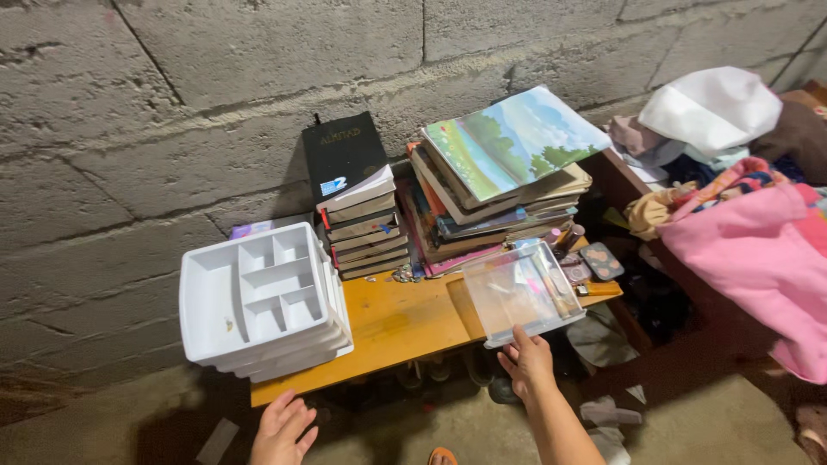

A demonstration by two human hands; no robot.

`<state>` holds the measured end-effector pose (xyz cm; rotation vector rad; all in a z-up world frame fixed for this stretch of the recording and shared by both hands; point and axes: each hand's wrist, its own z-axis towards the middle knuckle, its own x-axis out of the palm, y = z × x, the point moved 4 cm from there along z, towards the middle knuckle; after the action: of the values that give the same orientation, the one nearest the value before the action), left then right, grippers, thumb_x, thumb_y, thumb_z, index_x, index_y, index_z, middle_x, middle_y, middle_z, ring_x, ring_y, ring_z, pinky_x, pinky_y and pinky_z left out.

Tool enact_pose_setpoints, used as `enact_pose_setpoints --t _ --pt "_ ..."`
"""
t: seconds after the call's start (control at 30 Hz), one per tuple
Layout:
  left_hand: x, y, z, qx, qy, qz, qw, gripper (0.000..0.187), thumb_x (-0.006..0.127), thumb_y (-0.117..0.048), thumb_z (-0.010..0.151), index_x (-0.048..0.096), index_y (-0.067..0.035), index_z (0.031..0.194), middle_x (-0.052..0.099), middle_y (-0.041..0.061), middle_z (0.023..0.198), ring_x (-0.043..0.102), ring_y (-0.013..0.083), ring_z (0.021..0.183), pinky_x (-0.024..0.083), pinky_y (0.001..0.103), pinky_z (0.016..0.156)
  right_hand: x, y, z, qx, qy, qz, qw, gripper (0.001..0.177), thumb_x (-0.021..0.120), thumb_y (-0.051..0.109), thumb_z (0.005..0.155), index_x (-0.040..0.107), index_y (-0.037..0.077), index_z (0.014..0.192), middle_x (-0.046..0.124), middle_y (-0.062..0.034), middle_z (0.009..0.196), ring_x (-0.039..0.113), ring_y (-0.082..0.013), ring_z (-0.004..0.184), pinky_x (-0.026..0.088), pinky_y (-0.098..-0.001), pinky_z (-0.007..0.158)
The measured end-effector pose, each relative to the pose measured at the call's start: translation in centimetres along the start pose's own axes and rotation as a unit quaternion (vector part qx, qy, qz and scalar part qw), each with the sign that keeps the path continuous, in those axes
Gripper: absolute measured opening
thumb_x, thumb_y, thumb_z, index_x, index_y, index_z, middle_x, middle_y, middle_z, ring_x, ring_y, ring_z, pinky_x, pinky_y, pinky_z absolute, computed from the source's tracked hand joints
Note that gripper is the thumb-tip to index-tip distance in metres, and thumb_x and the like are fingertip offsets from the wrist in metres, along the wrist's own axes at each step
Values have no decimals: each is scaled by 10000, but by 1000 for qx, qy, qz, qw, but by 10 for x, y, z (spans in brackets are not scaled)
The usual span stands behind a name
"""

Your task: The person assembles a white plastic storage container by snapping together its frame and base, then places it on a wooden table. They open the drawer and begin placing small items such as hair clips, a card, a pen, and makeup items into the drawer compartments.

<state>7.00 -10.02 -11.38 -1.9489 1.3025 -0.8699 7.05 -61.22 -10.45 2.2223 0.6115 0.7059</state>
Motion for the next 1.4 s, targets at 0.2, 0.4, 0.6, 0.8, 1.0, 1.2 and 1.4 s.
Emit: enact_pose_setpoints --t 0.2,0.4,0.6,0.8,1.0,1.2,1.4 --pt "-42 6 -19 -67 -25 44 996 632 622 -187 950 403 -199 1543 475 145 1516 572 304 1265 479 500 1051 -6 -3 3 -45 49 6 998 178 537 84 951 587 -9 1095 658 -108 996 644 -220 843 549 -385 737" --pt "-16 11 -76 -16 89 42 995 608 689 -229 882 509 -202 1463 606 95 1403 613 242 1165 504 449 956 4 -3 -87 -48 94 20 994 245 474 60 914 597 21 1123 694 -104 1042 690 -213 886 570 -369 795" --pt "-4 16 -177 35 165 148 974 678 688 -316 897 427 -243 1518 621 97 1346 604 221 1131 530 426 936 16 -114 -236 8 204 14 979 139 575 103 973 512 -2 1037 617 -98 941 658 -232 876 580 -386 805" --pt "-26 24 -261 11 143 121 982 826 631 -332 926 139 -370 1589 589 30 1344 608 214 1172 551 460 885 23 -184 -357 116 224 -88 964 248 583 96 894 605 42 1135 644 -66 960 632 -166 840 564 -359 806" --pt "-34 21 -295 62 125 118 983 933 699 -201 857 153 -366 1595 612 104 1304 669 241 1091 584 431 826 17 -178 -394 122 262 -120 950 357 599 69 855 608 38 1210 675 -69 993 603 -157 775 596 -370 814" --pt "-32 9 -289 35 80 73 993 983 717 -137 861 104 -376 1591 590 88 1271 688 249 1056 616 451 759 20 -188 -367 180 315 -78 929 417 600 58 859 562 35 1274 657 -60 973 647 -169 840 581 -355 767" --pt "-14 13 -269 38 28 33 998 980 639 -45 789 203 -367 1605 628 97 1203 652 214 945 541 392 651 18 -188 -302 216 342 -90 910 461 669 111 836 510 57 1265 640 -82 864 604 -232 745 550 -451 704"
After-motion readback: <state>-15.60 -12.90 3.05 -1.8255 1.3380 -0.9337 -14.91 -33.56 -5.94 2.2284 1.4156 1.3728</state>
